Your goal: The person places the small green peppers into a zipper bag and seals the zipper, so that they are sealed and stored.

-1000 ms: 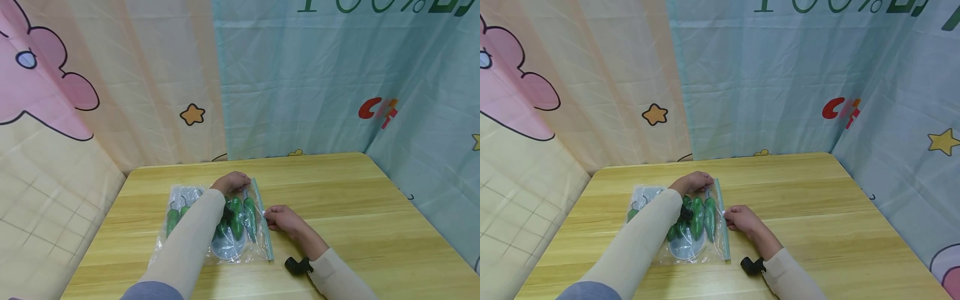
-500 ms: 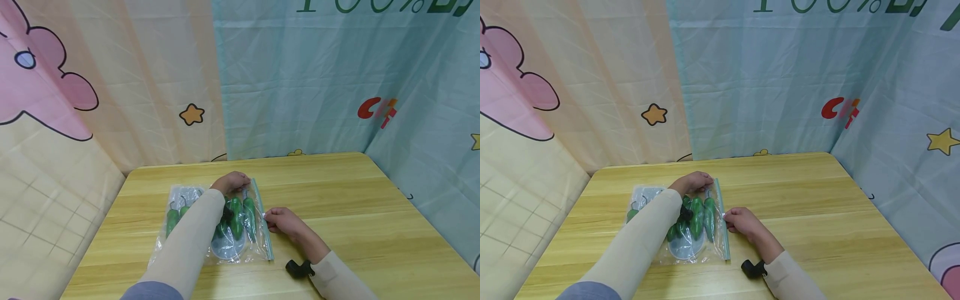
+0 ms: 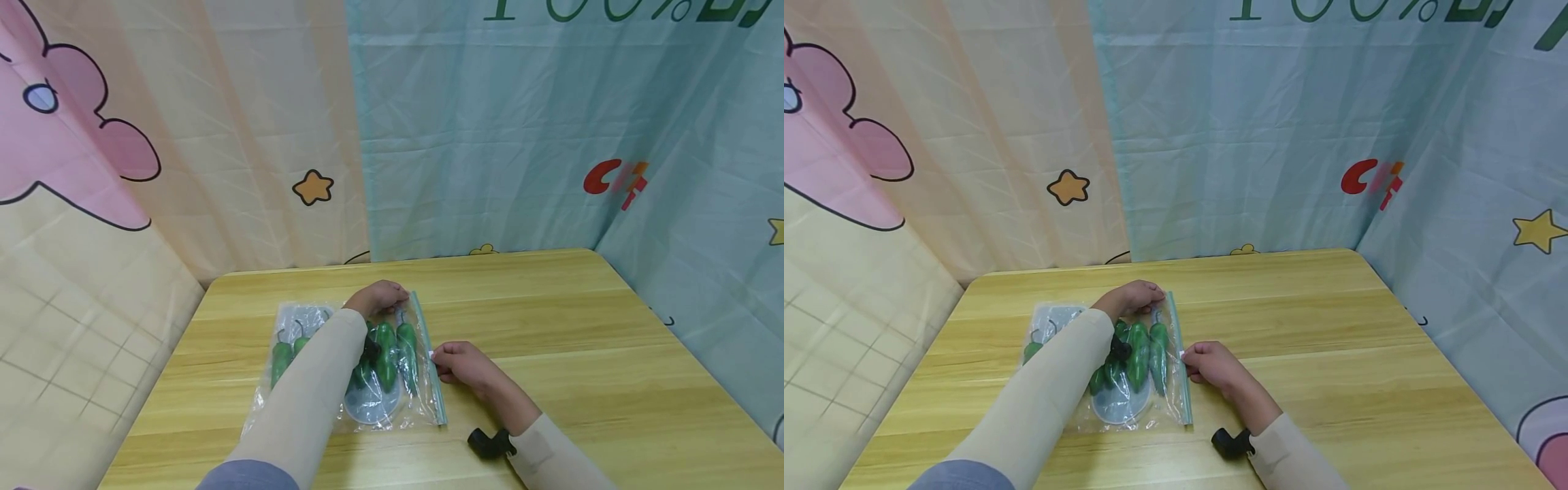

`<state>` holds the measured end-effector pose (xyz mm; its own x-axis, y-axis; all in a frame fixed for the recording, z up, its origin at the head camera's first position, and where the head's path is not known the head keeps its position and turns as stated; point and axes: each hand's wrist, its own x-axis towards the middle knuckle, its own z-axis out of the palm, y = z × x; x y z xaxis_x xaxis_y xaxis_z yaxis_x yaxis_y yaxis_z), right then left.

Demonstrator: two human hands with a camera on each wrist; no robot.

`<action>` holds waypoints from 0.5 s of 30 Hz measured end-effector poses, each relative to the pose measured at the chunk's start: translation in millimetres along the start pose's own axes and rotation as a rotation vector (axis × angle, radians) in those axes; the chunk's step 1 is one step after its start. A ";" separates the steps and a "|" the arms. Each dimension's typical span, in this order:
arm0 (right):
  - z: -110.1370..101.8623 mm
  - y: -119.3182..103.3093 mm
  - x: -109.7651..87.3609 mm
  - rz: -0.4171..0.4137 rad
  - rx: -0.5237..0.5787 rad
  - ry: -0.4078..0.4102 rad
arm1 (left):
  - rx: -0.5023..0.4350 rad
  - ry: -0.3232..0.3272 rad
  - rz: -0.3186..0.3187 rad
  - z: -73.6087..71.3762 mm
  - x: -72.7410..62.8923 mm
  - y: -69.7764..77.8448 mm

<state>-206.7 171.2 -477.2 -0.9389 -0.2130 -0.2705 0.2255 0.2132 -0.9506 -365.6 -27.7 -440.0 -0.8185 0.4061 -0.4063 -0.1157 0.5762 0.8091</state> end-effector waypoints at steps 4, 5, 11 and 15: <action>-0.1 0.5 -0.8 0.006 0.001 0.003 | 0.002 0.001 0.003 -0.2 -1.1 0.0; -0.1 0.7 -0.9 0.007 0.002 0.003 | 0.000 0.000 0.004 -0.3 -1.2 0.0; -0.2 2.2 -1.7 0.005 0.007 -0.006 | -0.013 -0.007 0.012 -0.2 -0.3 -0.4; -0.5 3.0 -2.7 -0.003 0.009 -0.018 | -0.014 -0.005 0.016 -0.2 0.8 -1.4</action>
<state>-203.6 172.9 -479.3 -0.9348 -0.2305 -0.2701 0.2251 0.2036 -0.9528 -366.1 -28.3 -441.4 -0.8176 0.4188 -0.3951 -0.1102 0.5597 0.8213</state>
